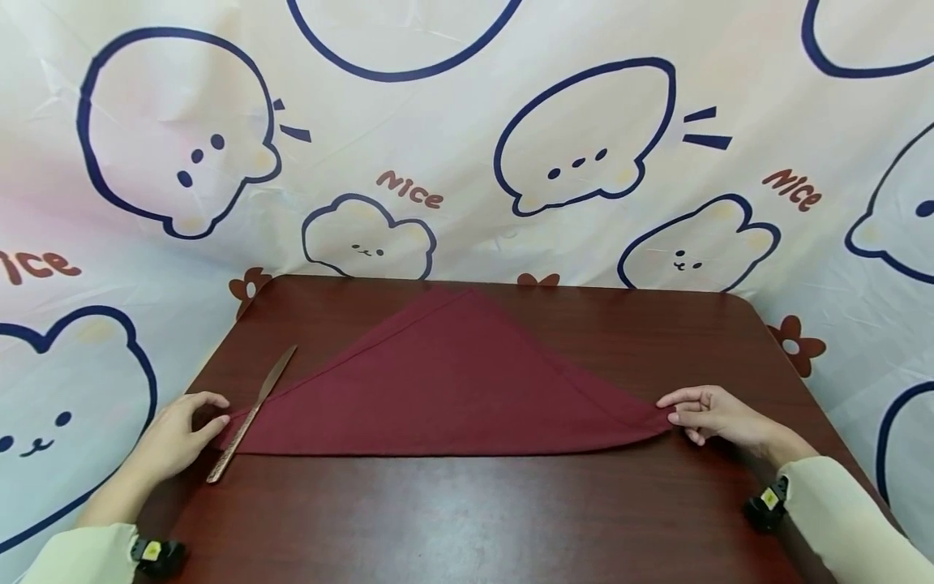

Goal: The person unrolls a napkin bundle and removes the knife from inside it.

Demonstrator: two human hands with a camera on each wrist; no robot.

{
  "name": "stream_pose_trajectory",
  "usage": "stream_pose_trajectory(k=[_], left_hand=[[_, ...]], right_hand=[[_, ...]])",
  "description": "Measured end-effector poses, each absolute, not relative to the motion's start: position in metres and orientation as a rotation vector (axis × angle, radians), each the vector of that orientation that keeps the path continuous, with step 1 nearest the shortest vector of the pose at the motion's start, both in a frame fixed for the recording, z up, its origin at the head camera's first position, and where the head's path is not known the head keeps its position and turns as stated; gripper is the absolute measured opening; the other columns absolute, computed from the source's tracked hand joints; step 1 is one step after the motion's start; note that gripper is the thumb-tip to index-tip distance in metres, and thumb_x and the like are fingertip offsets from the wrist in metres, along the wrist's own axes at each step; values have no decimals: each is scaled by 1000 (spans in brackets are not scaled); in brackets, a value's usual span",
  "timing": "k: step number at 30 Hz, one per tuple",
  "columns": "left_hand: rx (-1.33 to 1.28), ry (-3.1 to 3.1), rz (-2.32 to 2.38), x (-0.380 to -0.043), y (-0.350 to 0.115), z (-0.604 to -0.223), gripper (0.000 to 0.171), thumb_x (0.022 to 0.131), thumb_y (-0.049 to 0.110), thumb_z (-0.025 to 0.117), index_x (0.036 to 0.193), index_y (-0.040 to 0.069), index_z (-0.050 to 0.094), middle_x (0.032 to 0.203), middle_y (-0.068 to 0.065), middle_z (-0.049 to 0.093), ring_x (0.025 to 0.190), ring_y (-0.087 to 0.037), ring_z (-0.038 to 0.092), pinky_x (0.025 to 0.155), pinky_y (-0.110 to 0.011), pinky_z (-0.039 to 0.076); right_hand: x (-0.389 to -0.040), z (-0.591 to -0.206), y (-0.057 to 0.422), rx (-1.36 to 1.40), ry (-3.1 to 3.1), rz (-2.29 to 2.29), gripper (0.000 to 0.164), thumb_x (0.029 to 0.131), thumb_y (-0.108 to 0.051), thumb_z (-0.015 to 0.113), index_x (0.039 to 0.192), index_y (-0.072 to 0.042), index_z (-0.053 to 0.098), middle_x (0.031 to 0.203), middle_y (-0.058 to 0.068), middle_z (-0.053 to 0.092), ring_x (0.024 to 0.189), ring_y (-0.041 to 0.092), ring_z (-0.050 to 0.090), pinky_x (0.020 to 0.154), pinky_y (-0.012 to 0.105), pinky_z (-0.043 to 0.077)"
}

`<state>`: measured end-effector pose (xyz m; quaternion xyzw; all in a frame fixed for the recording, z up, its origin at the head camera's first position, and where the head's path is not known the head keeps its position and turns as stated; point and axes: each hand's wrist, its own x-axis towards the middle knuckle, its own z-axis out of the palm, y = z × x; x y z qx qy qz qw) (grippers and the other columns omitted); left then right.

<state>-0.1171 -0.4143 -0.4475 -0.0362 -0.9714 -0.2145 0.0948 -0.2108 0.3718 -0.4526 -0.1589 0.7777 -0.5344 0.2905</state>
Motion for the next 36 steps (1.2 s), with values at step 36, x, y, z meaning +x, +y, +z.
stream_pose_trajectory(k=[36], left_hand=[[-53, -2886, -667, -119, -392, -432, 22, 97, 11, 64, 114, -3, 63, 112, -32, 64, 102, -48, 59, 80, -62, 46]], right_hand=[[-213, -457, 373, -395, 2090, -1426, 30, 101, -14, 60, 127, 0, 62, 76, -8, 67, 60, 1, 59, 58, 22, 54]])
